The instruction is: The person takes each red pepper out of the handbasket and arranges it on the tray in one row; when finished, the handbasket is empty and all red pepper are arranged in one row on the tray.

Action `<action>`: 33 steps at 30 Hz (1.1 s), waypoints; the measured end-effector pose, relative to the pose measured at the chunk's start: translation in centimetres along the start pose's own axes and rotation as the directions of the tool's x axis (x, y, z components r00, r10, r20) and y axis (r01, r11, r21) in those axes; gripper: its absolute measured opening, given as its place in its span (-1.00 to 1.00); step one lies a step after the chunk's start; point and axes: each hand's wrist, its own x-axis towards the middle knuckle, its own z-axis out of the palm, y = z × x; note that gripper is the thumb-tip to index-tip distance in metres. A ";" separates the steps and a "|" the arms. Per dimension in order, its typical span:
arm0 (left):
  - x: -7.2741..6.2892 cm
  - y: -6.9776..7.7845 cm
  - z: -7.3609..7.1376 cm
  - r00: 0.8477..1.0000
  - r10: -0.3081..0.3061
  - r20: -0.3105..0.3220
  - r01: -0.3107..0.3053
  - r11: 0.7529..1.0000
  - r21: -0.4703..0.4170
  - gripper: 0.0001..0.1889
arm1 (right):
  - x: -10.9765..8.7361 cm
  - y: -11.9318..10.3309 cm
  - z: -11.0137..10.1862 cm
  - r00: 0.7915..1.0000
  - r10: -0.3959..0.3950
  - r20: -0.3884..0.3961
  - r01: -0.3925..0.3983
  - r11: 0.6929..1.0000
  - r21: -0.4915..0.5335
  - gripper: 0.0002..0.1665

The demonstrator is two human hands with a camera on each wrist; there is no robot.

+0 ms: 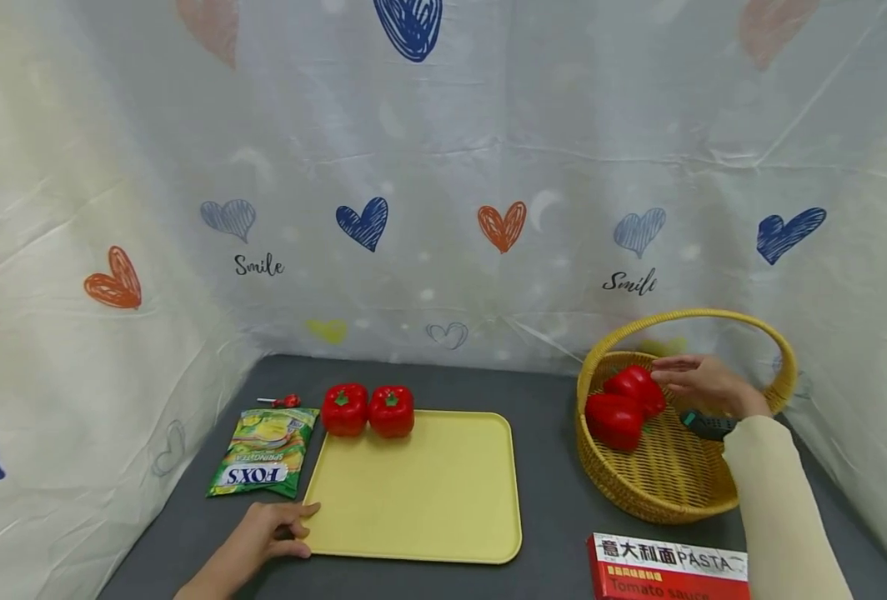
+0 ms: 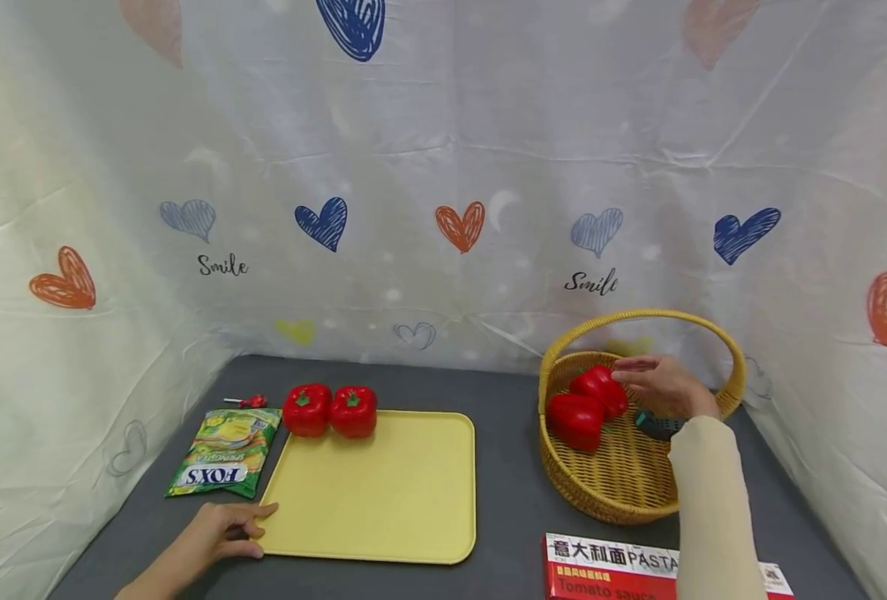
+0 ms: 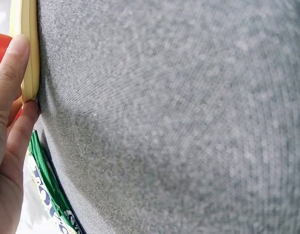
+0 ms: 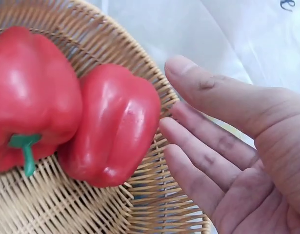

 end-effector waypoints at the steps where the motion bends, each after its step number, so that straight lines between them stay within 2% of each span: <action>1: 0.0 0.0 0.0 1.000 -0.002 -0.005 0.002 1.000 -0.001 -0.37 | 0.2 -0.1 0.0 1.000 0.010 -0.008 -0.010 1.000 -0.004 -0.23; 5: 0.1 0.0 0.1 1.000 0.012 -0.020 -0.012 1.000 -0.004 -0.39 | 0.9 -0.1 -0.2 0.998 0.024 -0.054 -0.027 0.998 -0.049 -0.22; 9: 0.2 0.1 0.1 0.999 0.032 -0.031 -0.032 0.999 -0.001 -0.40 | 1.4 0.1 0.1 0.990 0.028 -0.141 -0.047 0.990 -0.131 -0.18; 14: 0.2 0.1 0.1 0.997 0.055 -0.051 -0.054 0.998 0.021 -0.48 | 2.2 0.1 0.9 0.978 0.080 -0.193 -0.103 0.988 -0.112 -0.07; 18: 0.1 0.0 0.2 0.997 0.044 -0.055 -0.043 0.999 0.022 -0.58 | 2.8 0.0 1.6 0.980 0.099 -0.173 -0.111 0.992 -0.064 -0.09; 24: 0.2 0.0 0.3 0.998 0.038 -0.056 -0.038 0.999 0.009 -0.56 | 3.2 0.3 2.0 0.986 0.093 -0.137 -0.100 0.994 -0.044 -0.13; 27: 0.2 0.0 0.3 0.997 0.047 -0.063 -0.046 0.999 0.010 -0.64 | 3.1 0.4 2.1 0.990 0.127 -0.054 -0.126 0.992 0.025 -0.07; 31: 0.1 0.0 0.3 0.997 0.045 -0.063 -0.045 0.999 0.003 -0.53 | 3.0 0.7 2.0 0.983 0.181 0.039 -0.183 0.981 0.069 0.02; 33: 0.1 0.1 0.3 0.997 0.043 -0.064 -0.043 0.999 0.006 -0.52 | 3.1 1.0 1.9 0.984 0.168 0.061 -0.171 0.984 0.052 0.01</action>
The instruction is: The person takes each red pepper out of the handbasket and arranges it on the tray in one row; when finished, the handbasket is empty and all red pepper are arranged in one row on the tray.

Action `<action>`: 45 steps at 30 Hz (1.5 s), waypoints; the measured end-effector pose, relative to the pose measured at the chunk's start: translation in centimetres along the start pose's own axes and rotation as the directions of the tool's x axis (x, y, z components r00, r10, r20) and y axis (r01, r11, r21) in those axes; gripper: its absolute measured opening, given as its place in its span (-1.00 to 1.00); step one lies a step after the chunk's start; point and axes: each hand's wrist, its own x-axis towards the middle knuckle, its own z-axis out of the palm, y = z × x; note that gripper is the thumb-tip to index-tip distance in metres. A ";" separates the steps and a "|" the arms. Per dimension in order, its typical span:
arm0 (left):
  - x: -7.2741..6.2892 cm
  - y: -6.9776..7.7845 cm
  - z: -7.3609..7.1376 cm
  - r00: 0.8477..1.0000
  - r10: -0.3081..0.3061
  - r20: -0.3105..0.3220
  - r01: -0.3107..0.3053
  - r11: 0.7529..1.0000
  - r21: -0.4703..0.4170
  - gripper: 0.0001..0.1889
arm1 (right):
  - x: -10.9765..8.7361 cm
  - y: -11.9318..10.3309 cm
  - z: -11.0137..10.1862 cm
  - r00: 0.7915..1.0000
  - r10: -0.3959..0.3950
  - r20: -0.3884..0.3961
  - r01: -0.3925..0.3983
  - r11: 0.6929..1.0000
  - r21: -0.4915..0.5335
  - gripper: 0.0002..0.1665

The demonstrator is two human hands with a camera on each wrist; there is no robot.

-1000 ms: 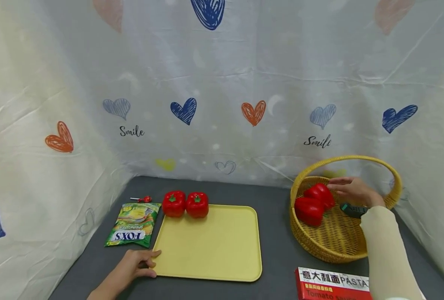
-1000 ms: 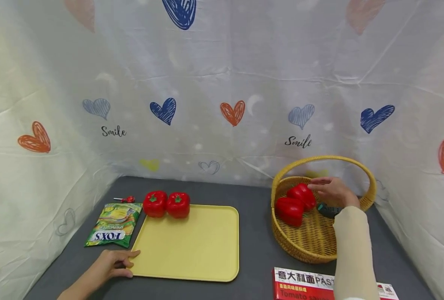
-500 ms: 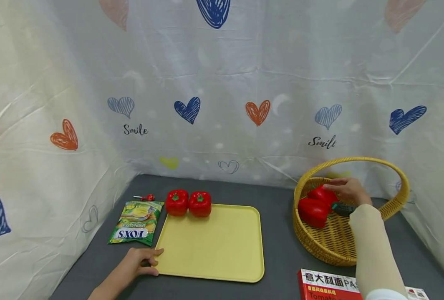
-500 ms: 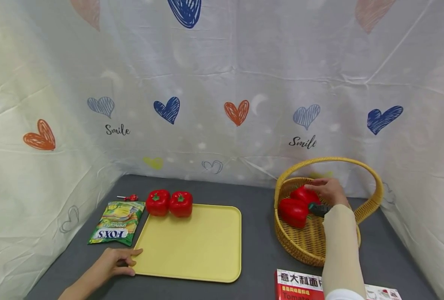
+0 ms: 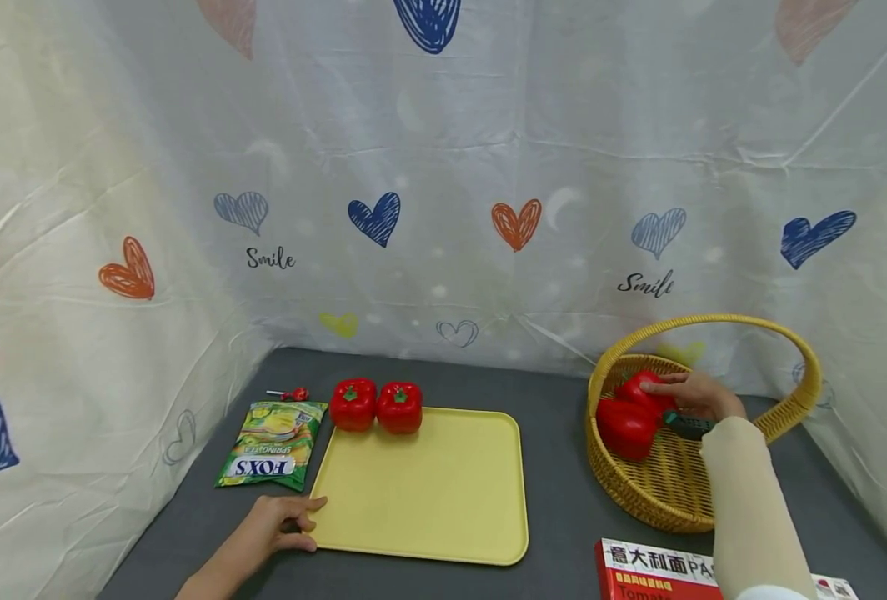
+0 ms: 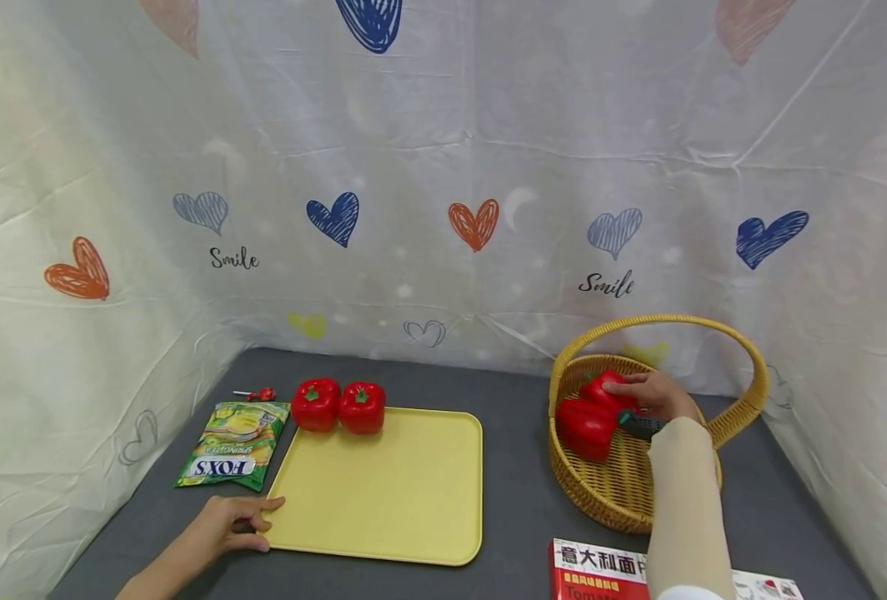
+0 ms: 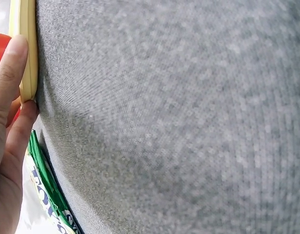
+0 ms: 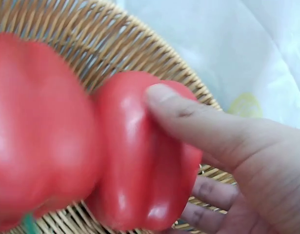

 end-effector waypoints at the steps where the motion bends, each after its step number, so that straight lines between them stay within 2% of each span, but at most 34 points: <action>1: 0.0 0.0 0.0 1.000 -0.002 0.002 0.002 1.000 -0.001 -0.49 | 0.1 0.2 -0.1 1.000 -0.014 0.016 0.014 1.000 -0.006 0.00; 6: 0.0 0.2 -0.1 1.000 -0.009 0.005 0.009 1.000 -0.003 -0.53 | 0.4 1.1 -0.5 0.990 -0.109 0.089 0.107 0.994 0.030 -0.10; 8: 0.0 0.2 -0.1 1.000 -0.014 0.007 0.014 1.000 -0.010 -0.50 | 0.3 1.5 -0.6 0.987 -0.130 0.098 0.125 0.991 0.055 -0.16; 12: 0.0 0.1 -0.1 1.000 -0.014 0.010 0.014 1.000 -0.013 -0.56 | -0.1 2.5 -0.7 0.982 -0.162 0.100 0.157 0.986 0.053 -0.22; 16: -0.1 0.1 -0.1 1.000 -0.005 0.010 0.005 1.000 -0.003 -0.62 | -0.8 3.4 -1.0 0.980 -0.170 0.100 0.166 0.985 0.047 -0.17; 19: -0.1 0.1 -0.1 1.000 -0.012 0.014 0.012 1.000 -0.003 -0.53 | -1.5 3.8 -1.1 0.977 -0.191 0.094 0.185 0.981 0.062 -0.08; 24: -0.1 0.2 -0.3 0.999 -0.019 0.027 0.019 1.000 -0.004 -0.49 | -2.2 4.6 -1.2 0.974 -0.220 0.061 0.214 0.972 0.094 0.00; 29: 0.0 0.1 -0.1 1.000 0.012 0.015 -0.012 1.000 0.007 -0.70 | -2.4 5.4 -1.1 0.974 -0.228 0.009 0.223 0.960 0.170 -0.07; 33: 0.0 0.0 0.1 1.000 0.031 0.007 -0.031 0.999 0.012 -0.79 | -2.7 5.5 -0.6 0.978 -0.197 -0.074 0.206 0.968 0.145 0.00; 39: 0.0 0.0 0.1 1.000 -0.001 0.027 0.001 1.000 0.015 -0.66 | -3.6 5.1 0.2 0.974 -0.164 -0.156 0.190 0.967 0.172 0.05; 42: 0.0 0.1 0.0 0.999 -0.016 0.036 0.016 1.000 0.017 -0.58 | -4.0 5.0 0.5 0.969 -0.180 -0.168 0.209 0.962 0.178 0.05; 45: 0.0 0.1 -0.2 0.999 -0.017 0.043 0.017 1.000 0.018 -0.52 | -4.5 4.8 0.6 0.966 -0.191 -0.171 0.216 0.966 0.141 0.08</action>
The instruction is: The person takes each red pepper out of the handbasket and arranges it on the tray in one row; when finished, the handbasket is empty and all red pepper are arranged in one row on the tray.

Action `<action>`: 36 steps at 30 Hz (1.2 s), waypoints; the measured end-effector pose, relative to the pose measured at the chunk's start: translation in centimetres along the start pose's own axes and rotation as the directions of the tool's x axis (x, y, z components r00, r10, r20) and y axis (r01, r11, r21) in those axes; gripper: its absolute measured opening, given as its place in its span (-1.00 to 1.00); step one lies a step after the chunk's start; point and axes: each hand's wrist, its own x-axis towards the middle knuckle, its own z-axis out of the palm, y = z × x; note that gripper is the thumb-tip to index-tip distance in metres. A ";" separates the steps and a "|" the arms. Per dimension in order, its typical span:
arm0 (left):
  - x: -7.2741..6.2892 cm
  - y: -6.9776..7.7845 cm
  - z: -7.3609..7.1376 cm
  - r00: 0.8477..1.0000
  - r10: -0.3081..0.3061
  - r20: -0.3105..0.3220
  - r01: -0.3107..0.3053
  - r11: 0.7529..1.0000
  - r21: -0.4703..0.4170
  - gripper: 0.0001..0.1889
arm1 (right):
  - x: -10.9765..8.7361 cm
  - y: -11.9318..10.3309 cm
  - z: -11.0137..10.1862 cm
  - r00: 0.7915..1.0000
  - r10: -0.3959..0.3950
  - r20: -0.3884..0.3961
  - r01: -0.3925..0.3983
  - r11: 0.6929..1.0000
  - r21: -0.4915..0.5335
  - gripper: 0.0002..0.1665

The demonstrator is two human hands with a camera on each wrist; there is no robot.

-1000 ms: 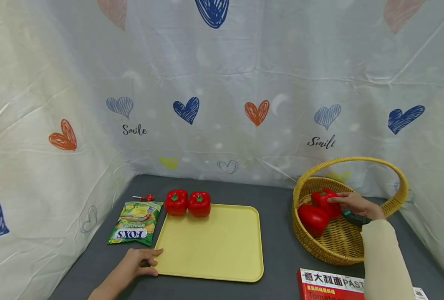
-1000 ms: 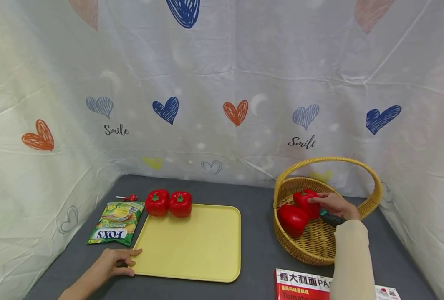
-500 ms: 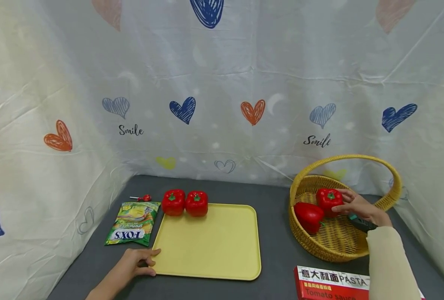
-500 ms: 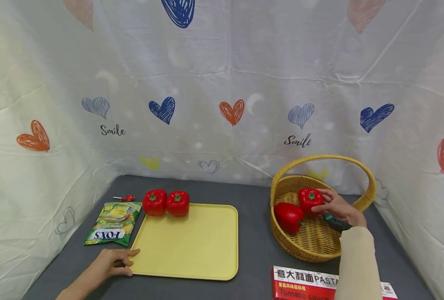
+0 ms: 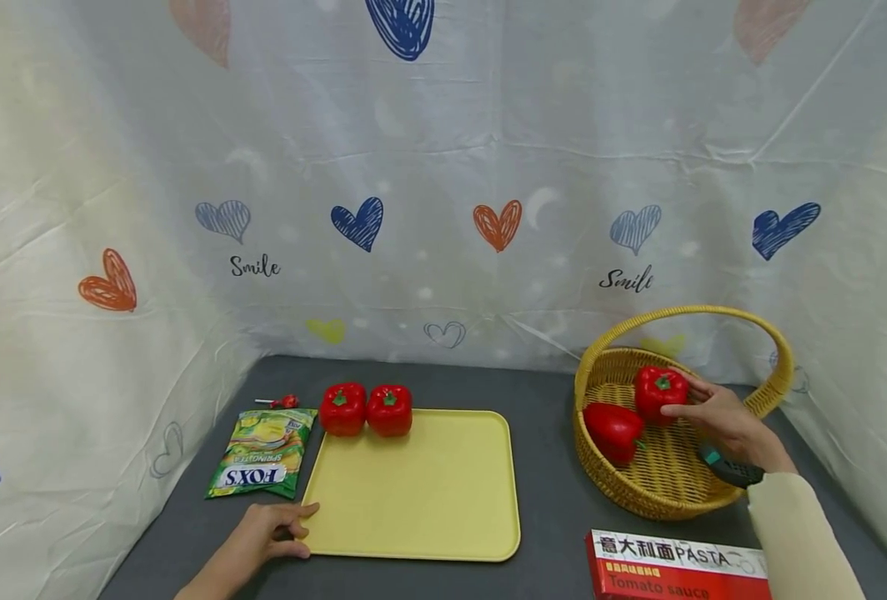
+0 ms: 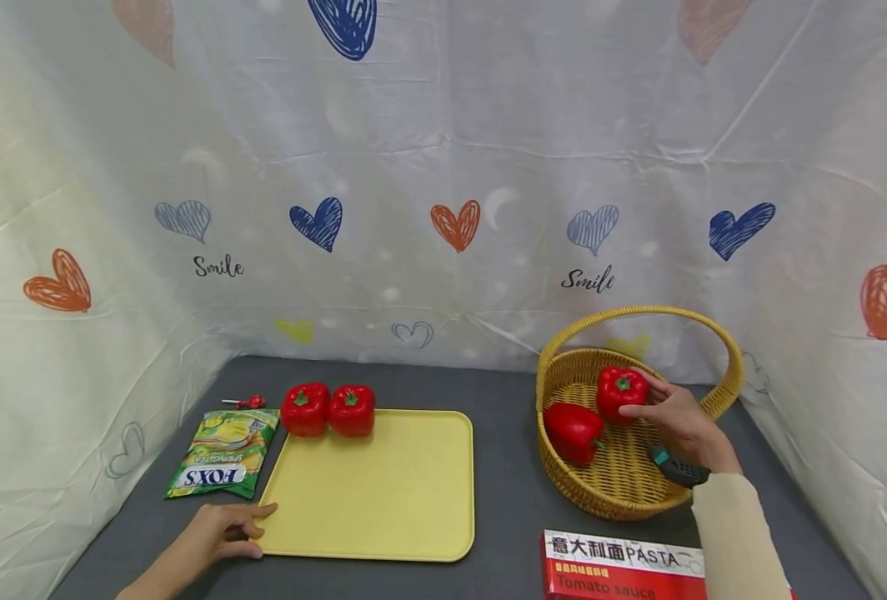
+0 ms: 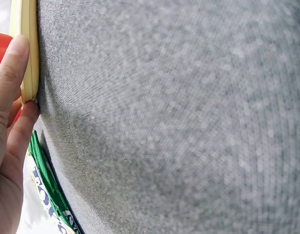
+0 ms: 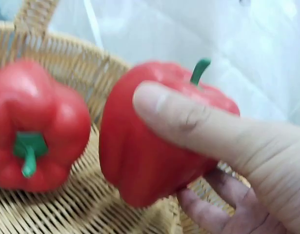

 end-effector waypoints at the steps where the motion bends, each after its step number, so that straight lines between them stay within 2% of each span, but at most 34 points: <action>1: 0.0 0.0 0.0 1.000 -0.001 0.001 0.001 1.000 0.000 -0.48 | -0.1 -0.2 0.0 1.000 -0.001 -0.002 0.001 1.000 -0.023 0.09; 5: -0.1 0.0 0.0 1.000 -0.003 0.002 0.003 1.000 -0.002 -0.38 | -0.7 -1.0 0.1 1.000 -0.005 -0.016 0.004 0.997 -0.072 0.11; 12: -0.1 0.2 0.0 1.000 0.001 -0.003 -0.001 1.000 -0.015 -0.38 | -1.8 -2.2 0.4 0.999 -0.040 -0.026 0.037 0.996 -0.084 0.07; 18: -0.2 0.1 0.0 1.000 -0.003 0.000 0.003 1.000 -0.016 -0.40 | -3.4 -3.8 1.3 0.996 -0.093 0.007 0.093 0.996 -0.006 0.03; 27: -0.2 -0.2 0.1 1.000 0.015 -0.010 -0.015 1.000 -0.018 -0.41 | -5.2 -6.0 3.8 0.994 -0.107 -0.018 0.106 0.992 -0.061 0.02; 36: -0.1 -0.4 0.2 0.999 0.033 -0.032 -0.033 0.999 -0.015 -0.46 | -6.8 -7.9 6.8 0.991 -0.128 0.033 0.127 0.991 0.043 -0.02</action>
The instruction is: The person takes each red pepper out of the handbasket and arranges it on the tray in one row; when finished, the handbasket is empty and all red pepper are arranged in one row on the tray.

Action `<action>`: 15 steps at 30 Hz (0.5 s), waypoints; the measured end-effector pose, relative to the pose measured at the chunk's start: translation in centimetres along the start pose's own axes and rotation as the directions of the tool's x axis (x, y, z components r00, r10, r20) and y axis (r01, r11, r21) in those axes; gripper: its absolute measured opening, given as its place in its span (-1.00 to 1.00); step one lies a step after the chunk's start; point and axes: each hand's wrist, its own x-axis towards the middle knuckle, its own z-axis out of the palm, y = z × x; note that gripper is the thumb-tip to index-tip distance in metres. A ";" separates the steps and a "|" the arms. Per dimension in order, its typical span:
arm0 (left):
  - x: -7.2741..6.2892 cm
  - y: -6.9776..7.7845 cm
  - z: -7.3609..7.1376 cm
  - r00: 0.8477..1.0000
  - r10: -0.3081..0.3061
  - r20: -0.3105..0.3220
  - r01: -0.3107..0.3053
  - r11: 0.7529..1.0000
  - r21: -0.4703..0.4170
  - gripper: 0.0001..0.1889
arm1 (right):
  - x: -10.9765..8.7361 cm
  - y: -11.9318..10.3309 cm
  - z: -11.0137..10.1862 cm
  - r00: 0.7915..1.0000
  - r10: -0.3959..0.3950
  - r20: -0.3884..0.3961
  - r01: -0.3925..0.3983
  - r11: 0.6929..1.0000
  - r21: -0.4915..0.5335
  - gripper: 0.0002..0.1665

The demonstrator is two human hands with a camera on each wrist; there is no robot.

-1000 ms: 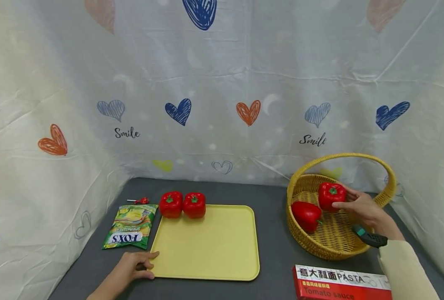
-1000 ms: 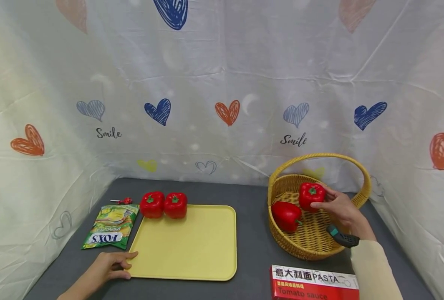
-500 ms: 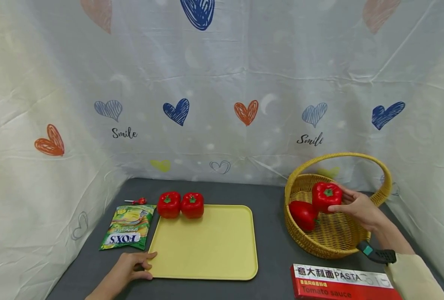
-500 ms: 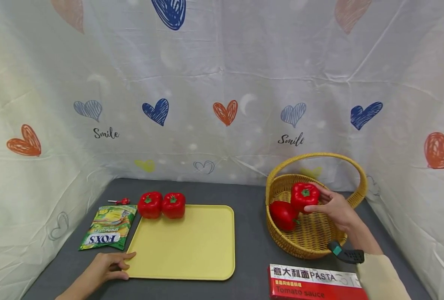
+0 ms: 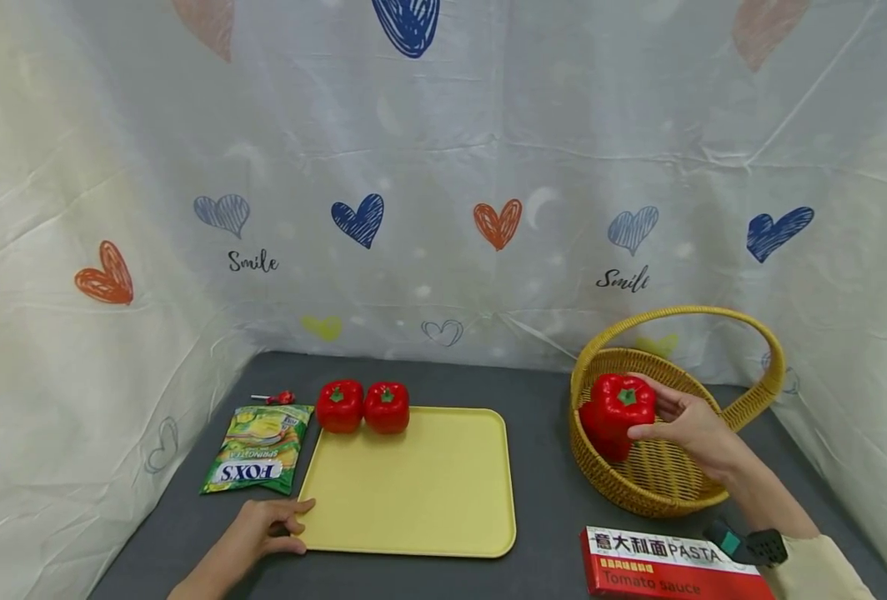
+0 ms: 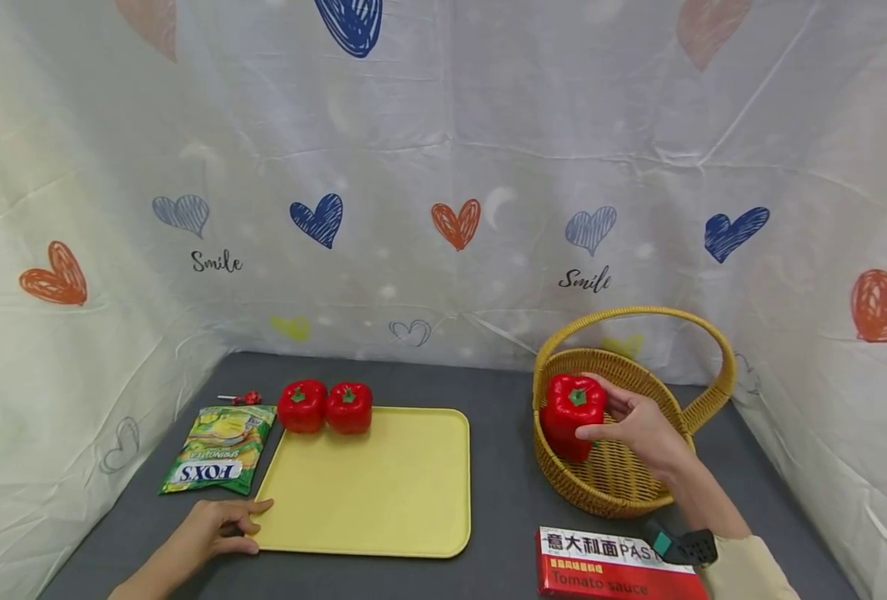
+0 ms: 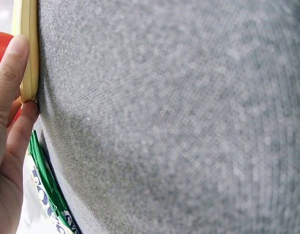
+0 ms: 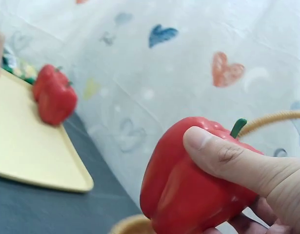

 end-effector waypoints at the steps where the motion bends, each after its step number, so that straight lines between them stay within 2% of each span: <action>1: 0.0 0.0 0.0 1.000 -0.006 0.002 0.006 1.000 0.003 -0.44 | 0.0 -0.2 0.4 1.000 -0.001 0.002 0.001 1.000 0.006 -0.02; 6: 0.1 0.0 -0.1 1.000 -0.020 0.009 0.020 1.000 0.008 -0.42 | 0.1 -0.9 2.6 0.999 -0.014 0.037 0.012 0.999 0.045 -0.08; 10: 0.2 0.0 -0.1 1.000 -0.014 -0.001 0.014 1.000 0.006 -0.41 | 0.7 -0.8 4.2 0.994 -0.062 0.095 0.052 0.994 0.099 -0.13; 15: 0.1 -0.1 0.1 1.000 -0.001 -0.013 0.001 1.000 0.011 -0.46 | 2.1 -0.2 6.3 0.981 -0.076 0.181 0.039 0.980 0.197 -0.10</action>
